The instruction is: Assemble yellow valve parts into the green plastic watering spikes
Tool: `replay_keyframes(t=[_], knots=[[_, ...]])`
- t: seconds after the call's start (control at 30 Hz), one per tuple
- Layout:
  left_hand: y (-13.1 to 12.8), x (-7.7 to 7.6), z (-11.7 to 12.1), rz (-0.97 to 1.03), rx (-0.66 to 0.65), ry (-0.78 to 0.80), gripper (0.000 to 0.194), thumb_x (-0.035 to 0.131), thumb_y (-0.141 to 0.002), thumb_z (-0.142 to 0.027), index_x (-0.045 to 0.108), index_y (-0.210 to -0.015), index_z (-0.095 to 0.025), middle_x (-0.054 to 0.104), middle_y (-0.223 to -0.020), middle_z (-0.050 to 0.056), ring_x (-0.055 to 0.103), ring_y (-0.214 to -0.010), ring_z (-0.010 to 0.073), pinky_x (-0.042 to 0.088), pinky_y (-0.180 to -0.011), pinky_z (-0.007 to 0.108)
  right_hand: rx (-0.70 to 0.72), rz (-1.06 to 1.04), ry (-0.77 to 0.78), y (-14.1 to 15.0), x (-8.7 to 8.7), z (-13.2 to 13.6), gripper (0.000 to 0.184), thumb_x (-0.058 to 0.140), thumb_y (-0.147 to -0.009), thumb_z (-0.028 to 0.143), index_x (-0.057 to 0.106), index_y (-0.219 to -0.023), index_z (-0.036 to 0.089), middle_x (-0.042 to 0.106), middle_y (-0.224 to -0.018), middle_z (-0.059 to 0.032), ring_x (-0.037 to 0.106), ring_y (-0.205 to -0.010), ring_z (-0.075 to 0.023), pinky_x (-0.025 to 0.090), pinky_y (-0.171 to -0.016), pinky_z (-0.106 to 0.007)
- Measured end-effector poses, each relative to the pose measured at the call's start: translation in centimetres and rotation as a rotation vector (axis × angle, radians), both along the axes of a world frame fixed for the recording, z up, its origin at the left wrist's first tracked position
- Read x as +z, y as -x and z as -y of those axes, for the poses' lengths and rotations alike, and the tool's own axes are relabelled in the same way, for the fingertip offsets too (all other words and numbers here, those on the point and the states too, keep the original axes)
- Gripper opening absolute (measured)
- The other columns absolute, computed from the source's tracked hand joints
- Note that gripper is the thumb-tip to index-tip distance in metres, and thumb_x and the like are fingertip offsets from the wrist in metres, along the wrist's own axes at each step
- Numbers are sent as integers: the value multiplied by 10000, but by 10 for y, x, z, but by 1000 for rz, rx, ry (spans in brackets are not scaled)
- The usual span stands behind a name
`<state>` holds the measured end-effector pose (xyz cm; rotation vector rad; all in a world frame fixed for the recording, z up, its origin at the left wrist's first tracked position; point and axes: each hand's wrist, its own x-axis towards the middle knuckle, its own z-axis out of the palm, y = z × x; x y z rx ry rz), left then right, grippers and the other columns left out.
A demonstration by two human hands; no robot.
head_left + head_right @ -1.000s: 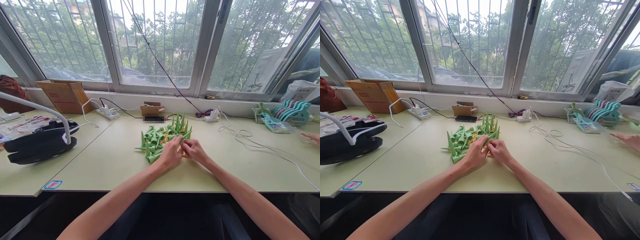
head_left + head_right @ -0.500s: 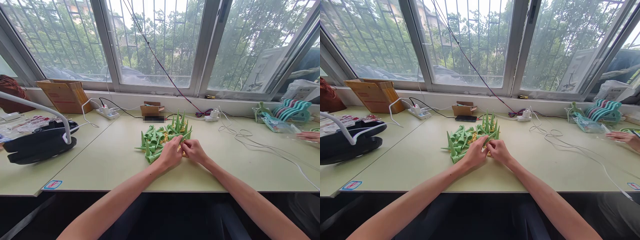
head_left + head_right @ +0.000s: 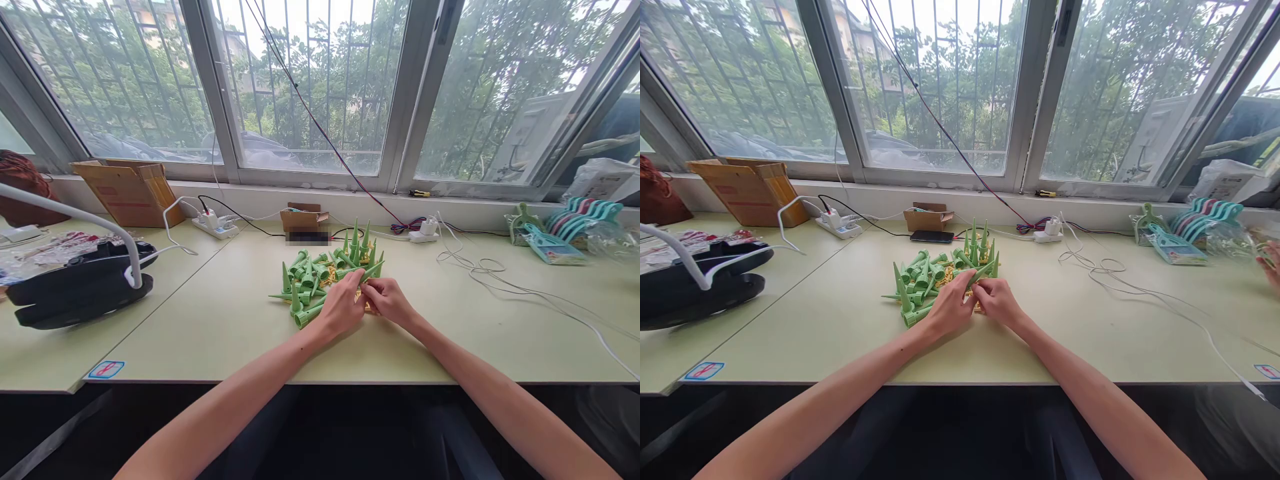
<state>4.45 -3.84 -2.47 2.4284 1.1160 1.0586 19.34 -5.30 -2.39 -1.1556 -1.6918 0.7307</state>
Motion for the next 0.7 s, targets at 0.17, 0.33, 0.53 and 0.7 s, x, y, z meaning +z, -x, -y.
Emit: replay_keyframes(t=[0.17, 0.33, 0.53, 0.7], knots=[[0, 0, -1, 7, 1, -3, 455, 514, -851, -181, 473, -1304, -163, 611, -1249, 127, 628, -1042, 253, 505, -874, 378, 72, -124, 93, 0, 2, 2, 420, 515, -880, 376, 470, -512, 180, 461, -396, 29, 393, -369, -85, 302, -399, -223], [-1, -1, -1, 10, 12, 8, 455, 514, -861, -200, 471, -1312, -159, 605, -1276, 132, 634, -1043, 256, 507, -878, 387, 89, -164, 117, 1, 3, 3, 404, 529, -875, 372, 477, -523, 179, 449, -387, 37, 380, -363, -80, 287, -390, -220], [0, -2, -2, 25, 2, -4, 472, 512, -844, -166, 468, -1315, -169, 598, -1297, 129, 616, -1106, 259, 502, -914, 391, 35, -117, 58, 2, 4, 2, 412, 543, -861, 363, 462, -502, 179, 461, -396, 32, 386, -372, -76, 293, -400, -218], [0, -4, -3, 34, 4, -17, 468, 513, -844, -164, 465, -1310, -176, 615, -1266, 120, 635, -1053, 247, 512, -885, 379, 36, -117, 47, 2, 4, 3, 413, 551, -865, 380, 458, -514, 183, 458, -401, 36, 388, -374, -78, 291, -399, -219]])
